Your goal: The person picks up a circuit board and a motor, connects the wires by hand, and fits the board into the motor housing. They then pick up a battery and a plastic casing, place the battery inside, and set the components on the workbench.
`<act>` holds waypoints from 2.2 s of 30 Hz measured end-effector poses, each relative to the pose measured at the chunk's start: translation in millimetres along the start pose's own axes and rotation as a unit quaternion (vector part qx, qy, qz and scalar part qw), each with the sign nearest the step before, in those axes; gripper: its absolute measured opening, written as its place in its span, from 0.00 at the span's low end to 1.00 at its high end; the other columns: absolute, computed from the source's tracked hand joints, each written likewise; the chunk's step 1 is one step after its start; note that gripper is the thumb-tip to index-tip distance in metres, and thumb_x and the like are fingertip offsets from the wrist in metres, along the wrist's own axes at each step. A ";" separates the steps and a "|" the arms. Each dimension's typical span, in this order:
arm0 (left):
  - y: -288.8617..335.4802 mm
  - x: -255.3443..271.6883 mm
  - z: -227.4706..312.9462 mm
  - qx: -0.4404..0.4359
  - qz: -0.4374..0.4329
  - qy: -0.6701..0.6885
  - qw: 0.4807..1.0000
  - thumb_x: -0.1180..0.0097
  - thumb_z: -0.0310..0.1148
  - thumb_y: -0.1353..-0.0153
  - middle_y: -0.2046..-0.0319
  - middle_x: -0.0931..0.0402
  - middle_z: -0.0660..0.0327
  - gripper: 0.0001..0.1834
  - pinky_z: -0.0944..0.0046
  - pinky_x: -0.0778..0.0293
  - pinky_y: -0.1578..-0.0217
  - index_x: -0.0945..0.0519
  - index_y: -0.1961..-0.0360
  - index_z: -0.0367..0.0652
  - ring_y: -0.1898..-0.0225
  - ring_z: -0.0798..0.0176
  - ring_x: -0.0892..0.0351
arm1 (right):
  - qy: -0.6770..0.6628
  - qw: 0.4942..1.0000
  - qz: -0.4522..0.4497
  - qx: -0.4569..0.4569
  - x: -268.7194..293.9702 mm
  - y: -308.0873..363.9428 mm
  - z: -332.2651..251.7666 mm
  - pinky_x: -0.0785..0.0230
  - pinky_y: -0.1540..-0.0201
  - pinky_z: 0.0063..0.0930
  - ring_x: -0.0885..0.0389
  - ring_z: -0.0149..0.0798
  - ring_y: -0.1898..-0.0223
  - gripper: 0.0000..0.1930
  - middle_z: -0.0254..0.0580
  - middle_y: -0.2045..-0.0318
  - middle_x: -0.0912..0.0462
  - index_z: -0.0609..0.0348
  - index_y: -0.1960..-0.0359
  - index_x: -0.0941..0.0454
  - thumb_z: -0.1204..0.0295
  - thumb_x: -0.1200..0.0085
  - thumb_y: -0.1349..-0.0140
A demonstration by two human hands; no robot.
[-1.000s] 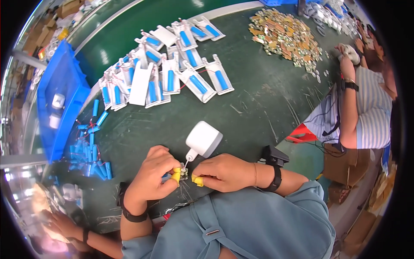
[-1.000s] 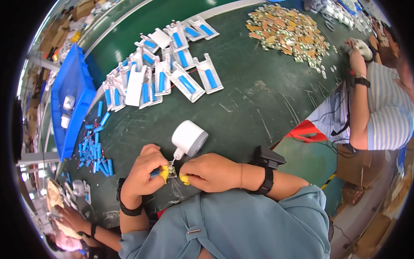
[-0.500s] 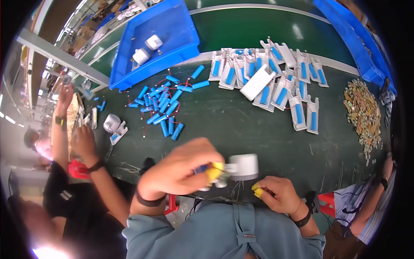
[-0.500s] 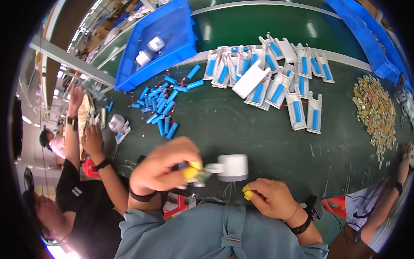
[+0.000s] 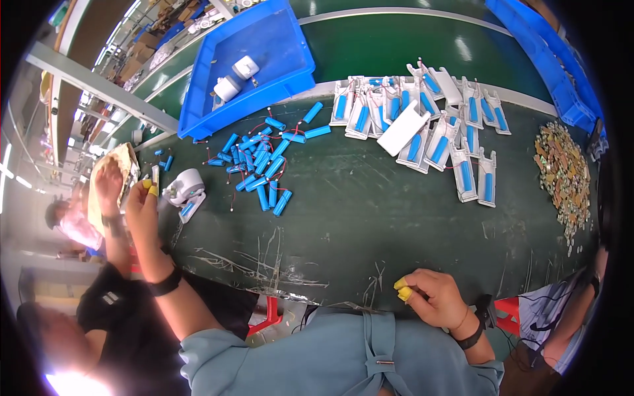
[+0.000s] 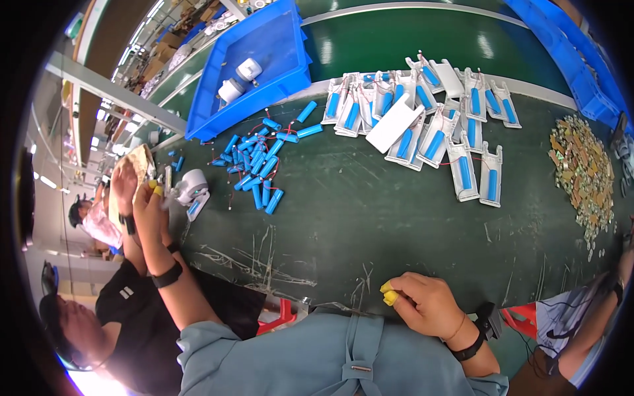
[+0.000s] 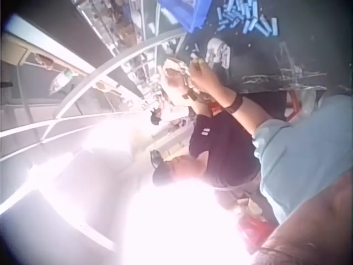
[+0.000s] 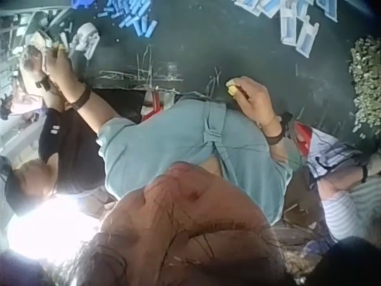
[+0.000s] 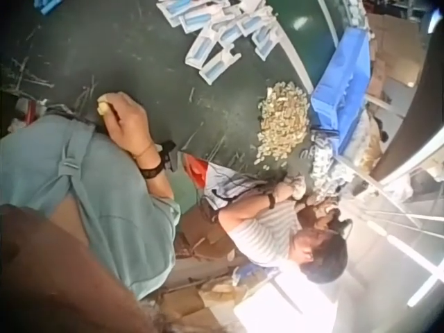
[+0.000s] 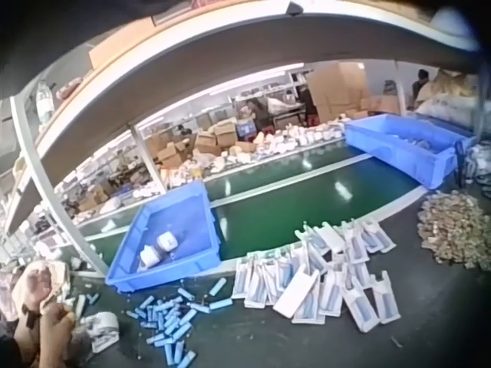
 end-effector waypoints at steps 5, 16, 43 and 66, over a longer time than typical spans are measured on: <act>13.9 -48.3 4.9 -0.047 -0.022 -0.022 0.998 0.47 0.22 0.36 0.62 0.21 0.65 0.12 0.74 0.30 0.57 0.22 0.52 0.33 0.60 0.72 0.25 | 0.018 1.000 0.004 -0.014 6.9 0.3 -1.7 0.30 0.72 0.29 0.21 0.39 0.74 0.09 0.40 0.73 0.21 0.60 0.61 0.20 0.79 0.43 0.43; 185.5 -217.5 236.8 -0.417 -0.407 0.034 0.812 0.40 0.21 0.49 0.55 0.21 0.55 0.19 0.53 0.34 0.44 0.24 0.53 0.41 0.49 0.50 0.24 | -0.013 1.000 -0.008 0.012 -1.9 5.0 5.3 0.25 0.62 0.37 0.18 0.47 0.63 0.09 0.40 0.63 0.18 0.56 0.56 0.22 0.73 0.47 0.37; 233.7 -294.9 285.2 -0.342 -0.519 0.129 0.773 0.42 0.26 0.41 0.48 0.26 0.51 0.31 0.57 0.24 0.52 0.34 0.36 0.38 0.56 0.53 0.20 | 0.128 0.940 0.301 -0.098 184.6 -11.3 12.5 0.25 0.69 0.26 0.17 0.31 0.75 0.14 0.39 0.75 0.18 0.62 0.48 0.26 0.77 0.50 0.35; 176.2 -220.5 139.2 -0.006 -0.446 0.227 0.866 0.49 0.20 0.36 0.59 0.18 0.58 0.16 0.72 0.25 0.66 0.22 0.46 0.36 0.63 0.68 0.18 | -0.225 0.886 0.227 -0.336 137.8 83.8 53.6 0.27 0.74 0.20 0.21 0.26 0.77 0.08 0.35 0.73 0.19 0.61 0.59 0.23 0.68 0.47 0.31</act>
Point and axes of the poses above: each hand's wrist, its own y-axis away from the middle knuckle, its own x-axis out of the back of the hand, z = x × y, the point moved 8 cm from there along -y, towards the middle knuckle
